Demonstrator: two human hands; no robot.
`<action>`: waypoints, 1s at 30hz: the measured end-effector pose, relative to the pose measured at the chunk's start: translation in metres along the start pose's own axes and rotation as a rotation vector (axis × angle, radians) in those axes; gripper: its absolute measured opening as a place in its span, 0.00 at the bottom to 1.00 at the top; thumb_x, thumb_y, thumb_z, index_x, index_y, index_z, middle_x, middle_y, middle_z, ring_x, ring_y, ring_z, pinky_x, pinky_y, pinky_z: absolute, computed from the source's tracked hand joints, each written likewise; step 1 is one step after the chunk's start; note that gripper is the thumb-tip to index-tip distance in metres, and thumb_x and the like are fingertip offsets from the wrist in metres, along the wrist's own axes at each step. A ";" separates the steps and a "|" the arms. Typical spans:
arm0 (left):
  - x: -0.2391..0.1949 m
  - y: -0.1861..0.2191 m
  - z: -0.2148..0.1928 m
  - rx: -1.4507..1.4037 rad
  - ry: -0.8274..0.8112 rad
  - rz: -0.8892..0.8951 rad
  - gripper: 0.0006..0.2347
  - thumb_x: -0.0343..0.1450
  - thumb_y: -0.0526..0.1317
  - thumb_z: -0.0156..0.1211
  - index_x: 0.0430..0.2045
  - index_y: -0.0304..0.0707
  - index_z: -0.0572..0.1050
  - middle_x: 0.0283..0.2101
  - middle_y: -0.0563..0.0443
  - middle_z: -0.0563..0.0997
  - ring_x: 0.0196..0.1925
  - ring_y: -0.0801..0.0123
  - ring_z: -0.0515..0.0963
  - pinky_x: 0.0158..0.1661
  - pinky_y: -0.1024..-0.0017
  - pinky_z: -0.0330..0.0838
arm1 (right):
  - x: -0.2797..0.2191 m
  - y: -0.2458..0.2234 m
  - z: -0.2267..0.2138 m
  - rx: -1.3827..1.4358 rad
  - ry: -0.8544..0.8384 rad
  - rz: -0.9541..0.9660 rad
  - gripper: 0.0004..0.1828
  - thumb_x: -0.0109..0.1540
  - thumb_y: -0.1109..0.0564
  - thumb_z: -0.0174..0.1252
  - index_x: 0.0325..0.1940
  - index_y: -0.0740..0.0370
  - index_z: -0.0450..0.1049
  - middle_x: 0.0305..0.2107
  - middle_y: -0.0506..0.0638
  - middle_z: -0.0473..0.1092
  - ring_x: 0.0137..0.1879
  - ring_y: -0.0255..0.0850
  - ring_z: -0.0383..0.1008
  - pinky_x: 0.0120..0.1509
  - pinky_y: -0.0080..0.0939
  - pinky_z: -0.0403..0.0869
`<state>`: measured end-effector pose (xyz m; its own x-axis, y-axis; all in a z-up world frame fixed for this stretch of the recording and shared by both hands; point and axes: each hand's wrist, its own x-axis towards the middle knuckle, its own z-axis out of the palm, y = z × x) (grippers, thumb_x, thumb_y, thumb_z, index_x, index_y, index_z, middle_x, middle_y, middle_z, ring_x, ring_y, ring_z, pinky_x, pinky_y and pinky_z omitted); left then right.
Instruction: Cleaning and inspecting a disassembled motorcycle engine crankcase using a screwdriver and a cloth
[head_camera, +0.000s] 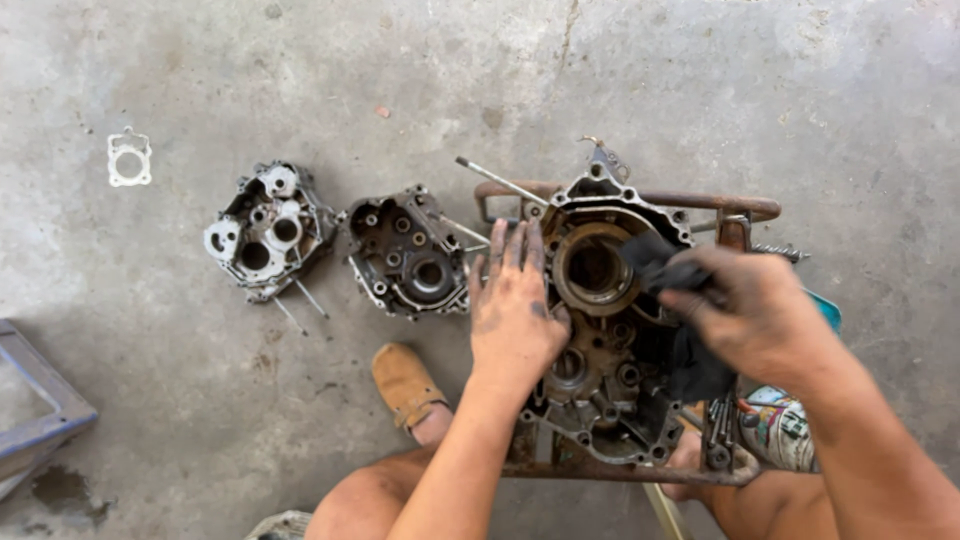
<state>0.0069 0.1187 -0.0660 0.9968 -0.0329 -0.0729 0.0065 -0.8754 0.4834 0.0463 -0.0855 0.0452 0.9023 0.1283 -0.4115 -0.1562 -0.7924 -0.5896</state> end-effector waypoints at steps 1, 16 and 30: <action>0.000 0.002 0.000 -0.001 -0.005 0.005 0.41 0.57 0.42 0.65 0.67 0.29 0.58 0.70 0.37 0.63 0.78 0.52 0.52 0.68 0.53 0.50 | 0.001 0.017 -0.002 0.002 0.002 0.006 0.10 0.54 0.66 0.68 0.39 0.62 0.82 0.20 0.50 0.76 0.21 0.39 0.65 0.26 0.39 0.64; -0.009 0.029 -0.027 -0.753 -0.589 0.063 0.15 0.61 0.39 0.56 0.40 0.52 0.81 0.39 0.51 0.86 0.48 0.51 0.85 0.44 0.53 0.77 | 0.011 0.036 0.036 0.549 0.477 -0.226 0.02 0.73 0.60 0.56 0.50 0.60 0.72 0.37 0.46 0.64 0.48 0.35 0.64 0.57 0.36 0.70; 0.018 0.017 -0.018 -0.053 0.142 -0.037 0.17 0.63 0.42 0.63 0.45 0.46 0.77 0.51 0.47 0.76 0.59 0.49 0.72 0.54 0.53 0.69 | 0.002 0.001 0.068 -0.031 0.175 -0.125 0.23 0.61 0.60 0.59 0.62 0.57 0.70 0.38 0.65 0.78 0.48 0.62 0.80 0.52 0.60 0.78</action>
<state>0.0264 0.1120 -0.0431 0.9970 0.0704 0.0308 0.0435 -0.8478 0.5285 0.0209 -0.0454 -0.0039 0.9704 0.1235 -0.2076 -0.0283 -0.7952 -0.6057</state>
